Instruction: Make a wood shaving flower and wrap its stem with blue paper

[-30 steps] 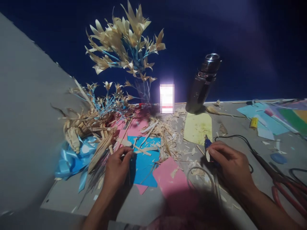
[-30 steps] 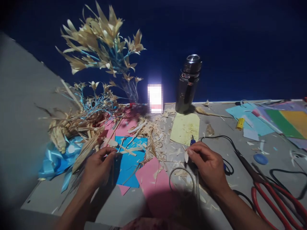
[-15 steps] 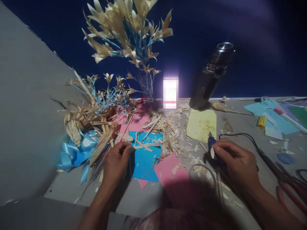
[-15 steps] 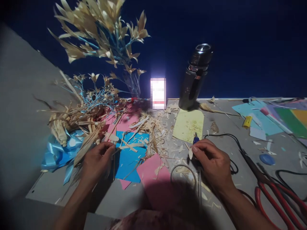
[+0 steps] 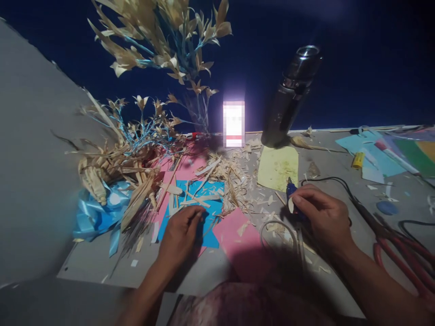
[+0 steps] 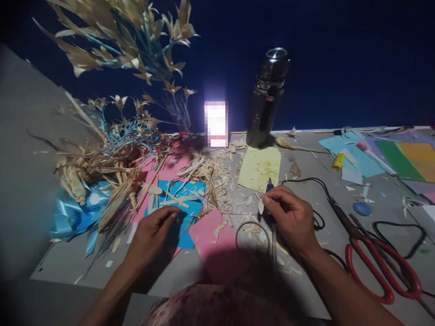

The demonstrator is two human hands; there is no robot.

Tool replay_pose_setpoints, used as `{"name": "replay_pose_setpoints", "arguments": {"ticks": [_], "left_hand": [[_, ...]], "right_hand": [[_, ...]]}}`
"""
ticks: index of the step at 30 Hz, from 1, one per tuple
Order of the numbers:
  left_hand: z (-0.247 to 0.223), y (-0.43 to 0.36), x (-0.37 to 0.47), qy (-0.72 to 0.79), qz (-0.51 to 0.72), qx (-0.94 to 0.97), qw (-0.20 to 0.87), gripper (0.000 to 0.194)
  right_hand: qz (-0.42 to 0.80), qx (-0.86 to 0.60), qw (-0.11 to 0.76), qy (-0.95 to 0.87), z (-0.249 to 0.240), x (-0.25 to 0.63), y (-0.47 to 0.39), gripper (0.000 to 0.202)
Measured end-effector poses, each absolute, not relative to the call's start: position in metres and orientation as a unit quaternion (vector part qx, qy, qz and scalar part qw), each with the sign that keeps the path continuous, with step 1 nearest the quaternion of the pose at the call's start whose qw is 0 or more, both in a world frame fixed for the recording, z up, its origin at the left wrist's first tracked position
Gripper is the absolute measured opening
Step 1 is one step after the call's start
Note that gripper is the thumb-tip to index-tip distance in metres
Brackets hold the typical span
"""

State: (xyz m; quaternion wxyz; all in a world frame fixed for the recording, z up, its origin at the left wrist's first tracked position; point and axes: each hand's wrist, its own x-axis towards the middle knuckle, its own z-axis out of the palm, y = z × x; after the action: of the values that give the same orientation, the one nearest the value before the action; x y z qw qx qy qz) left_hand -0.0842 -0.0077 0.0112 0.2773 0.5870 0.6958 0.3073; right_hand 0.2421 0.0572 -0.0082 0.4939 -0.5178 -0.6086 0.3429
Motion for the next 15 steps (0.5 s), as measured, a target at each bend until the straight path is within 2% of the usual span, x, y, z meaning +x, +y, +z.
{"name": "replay_pose_setpoints", "arguments": {"ticks": [9,15], "left_hand": [[-0.010,0.006,-0.069,0.655,0.218,0.683,0.237,0.017],[-0.007,0.010,-0.069,0.672,0.278,0.629,0.275,0.018]], "right_hand": [[0.351,-0.518,0.479,-0.615,-0.007,0.242,0.058,0.016],[0.352,-0.521,0.478,-0.613,-0.007,0.242,0.058,0.017]]}}
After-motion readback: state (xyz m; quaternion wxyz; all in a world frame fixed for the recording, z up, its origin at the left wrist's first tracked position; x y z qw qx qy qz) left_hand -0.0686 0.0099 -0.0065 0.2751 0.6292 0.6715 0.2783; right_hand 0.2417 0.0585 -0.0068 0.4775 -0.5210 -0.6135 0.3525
